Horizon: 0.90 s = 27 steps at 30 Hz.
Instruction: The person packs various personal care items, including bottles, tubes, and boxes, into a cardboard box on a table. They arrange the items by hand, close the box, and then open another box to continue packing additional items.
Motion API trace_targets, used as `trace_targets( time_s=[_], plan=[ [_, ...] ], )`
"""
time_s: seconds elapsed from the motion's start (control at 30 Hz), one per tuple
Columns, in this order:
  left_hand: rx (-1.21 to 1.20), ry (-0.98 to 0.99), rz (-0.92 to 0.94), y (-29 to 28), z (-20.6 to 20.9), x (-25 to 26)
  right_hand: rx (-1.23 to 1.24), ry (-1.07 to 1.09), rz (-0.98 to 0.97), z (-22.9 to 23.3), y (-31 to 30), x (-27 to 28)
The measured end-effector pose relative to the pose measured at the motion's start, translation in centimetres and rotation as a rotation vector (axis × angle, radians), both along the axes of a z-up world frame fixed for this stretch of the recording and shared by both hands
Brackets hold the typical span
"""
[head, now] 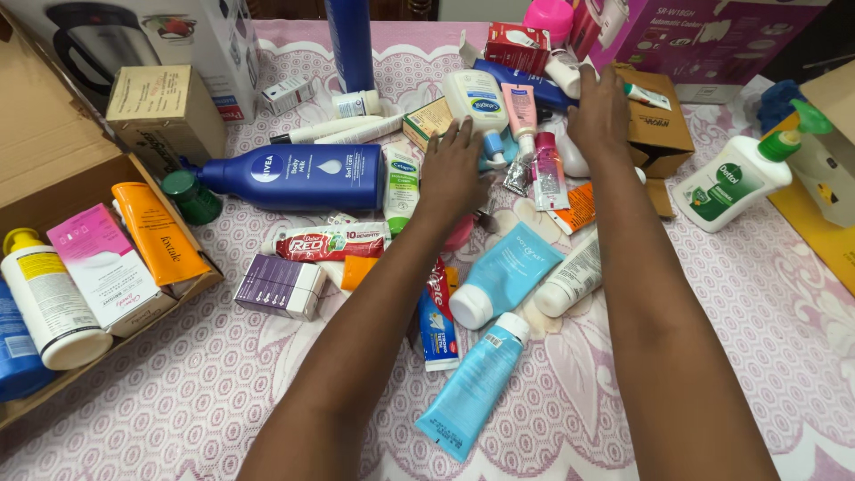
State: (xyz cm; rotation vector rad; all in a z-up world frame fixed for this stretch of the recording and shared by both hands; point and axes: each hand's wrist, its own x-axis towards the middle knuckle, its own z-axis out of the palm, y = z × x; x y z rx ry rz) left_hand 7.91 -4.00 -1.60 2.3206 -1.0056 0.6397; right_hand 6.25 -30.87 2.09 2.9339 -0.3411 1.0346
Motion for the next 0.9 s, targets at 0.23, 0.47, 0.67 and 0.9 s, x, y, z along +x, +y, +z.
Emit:
trace_targets(
  time_s=[0.23,0.47,0.67,0.9],
  plan=[
    [0.101,0.141,0.05,0.7,-0.7,-0.6,-0.059,0.07,-0.027,-2.2,-2.4,2.8],
    [0.058,0.107,0.048,1.1,-0.5,-1.2,-0.167,0.055,0.006,-0.5,-1.0,1.6],
    [0.038,0.107,0.044,1.0,-1.2,-1.0,-0.004,-0.056,0.133,3.0,1.8,-6.3],
    [0.173,0.03,0.062,1.3,-1.1,-1.2,0.3,-0.296,0.061,6.8,1.7,-15.0]
  ],
)
